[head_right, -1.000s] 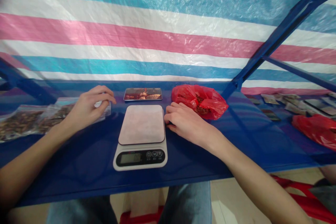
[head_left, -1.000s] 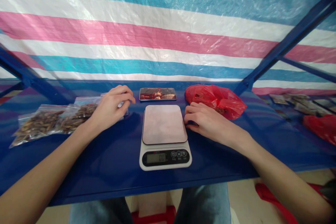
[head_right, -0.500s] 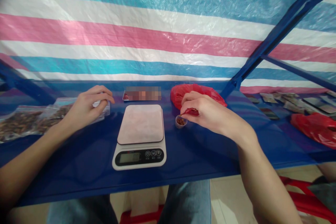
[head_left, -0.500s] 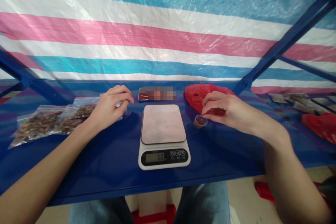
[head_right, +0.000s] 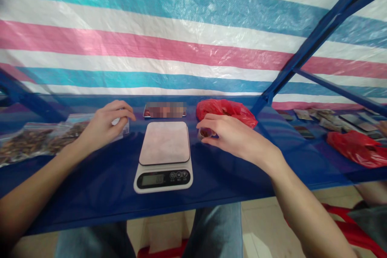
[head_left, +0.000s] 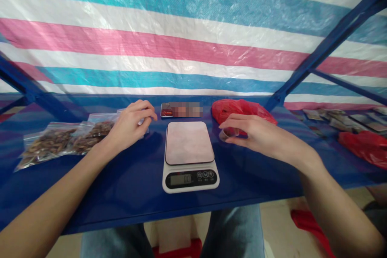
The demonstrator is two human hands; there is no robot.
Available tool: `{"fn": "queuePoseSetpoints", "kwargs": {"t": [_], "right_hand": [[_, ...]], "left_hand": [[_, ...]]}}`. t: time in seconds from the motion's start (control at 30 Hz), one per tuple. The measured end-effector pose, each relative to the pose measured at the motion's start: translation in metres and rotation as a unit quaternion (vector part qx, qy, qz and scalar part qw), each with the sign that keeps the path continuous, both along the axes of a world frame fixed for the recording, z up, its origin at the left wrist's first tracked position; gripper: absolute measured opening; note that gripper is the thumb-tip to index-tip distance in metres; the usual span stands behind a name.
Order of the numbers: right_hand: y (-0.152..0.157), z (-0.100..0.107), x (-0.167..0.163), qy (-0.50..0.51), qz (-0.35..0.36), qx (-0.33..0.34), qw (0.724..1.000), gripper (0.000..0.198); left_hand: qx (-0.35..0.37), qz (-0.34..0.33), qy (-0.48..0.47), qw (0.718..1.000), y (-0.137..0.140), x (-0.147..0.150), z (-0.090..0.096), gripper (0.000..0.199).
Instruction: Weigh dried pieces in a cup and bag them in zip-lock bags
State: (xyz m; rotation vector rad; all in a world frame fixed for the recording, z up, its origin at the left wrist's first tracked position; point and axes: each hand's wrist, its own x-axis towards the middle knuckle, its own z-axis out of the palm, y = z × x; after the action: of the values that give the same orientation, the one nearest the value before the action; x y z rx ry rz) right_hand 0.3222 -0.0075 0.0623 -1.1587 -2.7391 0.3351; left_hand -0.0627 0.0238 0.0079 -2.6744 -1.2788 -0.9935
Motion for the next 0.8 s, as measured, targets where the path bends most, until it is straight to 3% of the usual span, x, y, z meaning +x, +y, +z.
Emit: {"fn": "queuePoseSetpoints", "kwargs": {"t": [0.1,0.27,0.37,0.47,0.6,0.67,0.73,0.8], "right_hand": [[-0.003,0.013,-0.03,0.02,0.02,0.051,0.998,0.021],[0.001,0.008,-0.079,-0.05,0.083,0.036,0.995,0.028],[0.004,0.009,-0.084,-0.036,0.081,0.045,0.995,0.051],[0.002,0.022,-0.064,0.032,0.051,0.062,0.996,0.063],[-0.004,0.037,-0.012,0.146,-0.068,0.115,0.98,0.025],[-0.001,0.033,0.018,0.158,-0.166,0.142,0.963,0.025],[0.01,0.022,0.045,0.105,-0.215,0.094,0.966,0.026],[0.024,0.006,0.063,0.038,-0.176,0.019,0.983,0.022]], "left_hand": [[-0.002,-0.004,0.003,1.0,-0.001,0.001,-0.001,0.033],[-0.007,-0.006,0.008,1.0,-0.001,0.001,-0.002,0.033],[-0.013,-0.003,0.01,1.0,-0.001,0.001,-0.001,0.032],[-0.013,-0.003,0.012,1.0,-0.001,0.001,0.0,0.033],[-0.013,-0.004,0.015,1.0,-0.001,0.003,-0.001,0.033],[-0.013,-0.007,0.017,1.0,-0.001,0.004,-0.001,0.032],[-0.013,-0.012,0.015,1.0,-0.001,0.005,-0.002,0.032],[-0.016,-0.012,0.012,1.0,-0.001,0.005,-0.003,0.032]]}}
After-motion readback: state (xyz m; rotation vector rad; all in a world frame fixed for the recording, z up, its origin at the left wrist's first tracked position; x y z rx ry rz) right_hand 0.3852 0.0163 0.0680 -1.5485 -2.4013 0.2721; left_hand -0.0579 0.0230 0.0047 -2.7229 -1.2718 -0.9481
